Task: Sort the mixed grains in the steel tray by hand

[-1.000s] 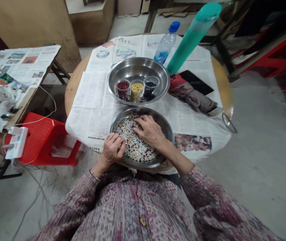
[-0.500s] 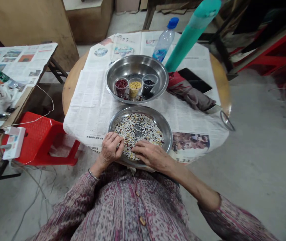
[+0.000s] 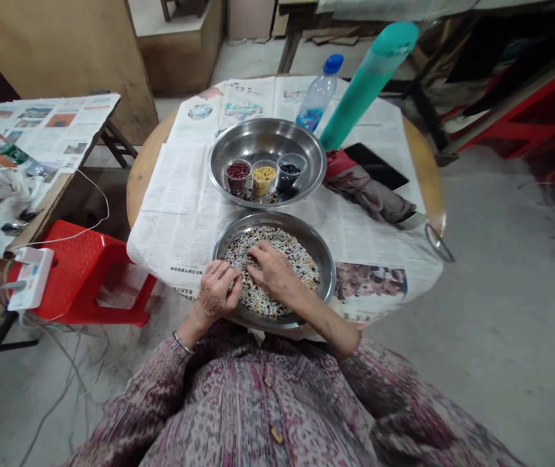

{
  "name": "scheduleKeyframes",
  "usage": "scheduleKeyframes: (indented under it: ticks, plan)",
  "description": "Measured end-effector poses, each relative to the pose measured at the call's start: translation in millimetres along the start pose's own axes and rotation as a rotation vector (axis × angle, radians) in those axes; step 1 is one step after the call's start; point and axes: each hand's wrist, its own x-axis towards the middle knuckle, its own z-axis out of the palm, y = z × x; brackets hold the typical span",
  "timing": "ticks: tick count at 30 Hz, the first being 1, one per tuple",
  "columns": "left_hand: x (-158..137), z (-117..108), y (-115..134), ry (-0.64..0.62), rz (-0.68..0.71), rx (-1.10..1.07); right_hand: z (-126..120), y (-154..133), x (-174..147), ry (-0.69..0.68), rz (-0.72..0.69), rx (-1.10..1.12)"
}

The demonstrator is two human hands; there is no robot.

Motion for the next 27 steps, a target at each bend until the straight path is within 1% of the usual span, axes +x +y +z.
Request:
scheduleKeyframes:
  ticks: [2, 4, 7, 9, 11, 13, 15, 18, 20, 23, 25, 27]
  plan:
    - [0, 0, 0, 0.005, -0.007, 0.0, 5, -5, 6, -0.028, 0.0, 0.076]
    - [-2, 0, 0, 0.009, -0.021, -0.009, 4, -7, 4, -0.048, -0.022, 0.147]
    - [-4, 1, 0, 0.03, -0.042, -0.034, -2, -11, -12, -0.132, -0.146, 0.211]
    - [-6, 2, -1, 0.052, -0.045, -0.046, -5, -15, -25, -0.195, -0.278, 0.187]
    - [-6, 2, -1, 0.065, -0.035, -0.05, -6, -18, -34, -0.221, -0.394, 0.104]
    - [-5, 2, -1, 0.065, -0.024, -0.042, -7, -15, -34, -0.2, -0.441, -0.006]
    - [-5, 1, -1, 0.053, -0.019, -0.035, -10, -6, -29, -0.142, -0.4, -0.116]
    - [-4, 0, 0, 0.04, -0.016, -0.039, -21, 17, -22, -0.017, -0.228, -0.262]
    - [-4, 0, 0, 0.043, -0.016, -0.044, -31, 31, -27, 0.029, -0.116, -0.325]
    - [-4, 0, 0, 0.037, -0.023, -0.046, -41, 40, -47, 0.019, -0.034, -0.336]
    - [-3, 0, 0, 0.03, -0.031, -0.042, -40, 38, -62, -0.009, -0.034, -0.275]
    - [-3, 0, 0, 0.027, -0.037, -0.038, -34, 33, -71, -0.037, -0.044, -0.177]
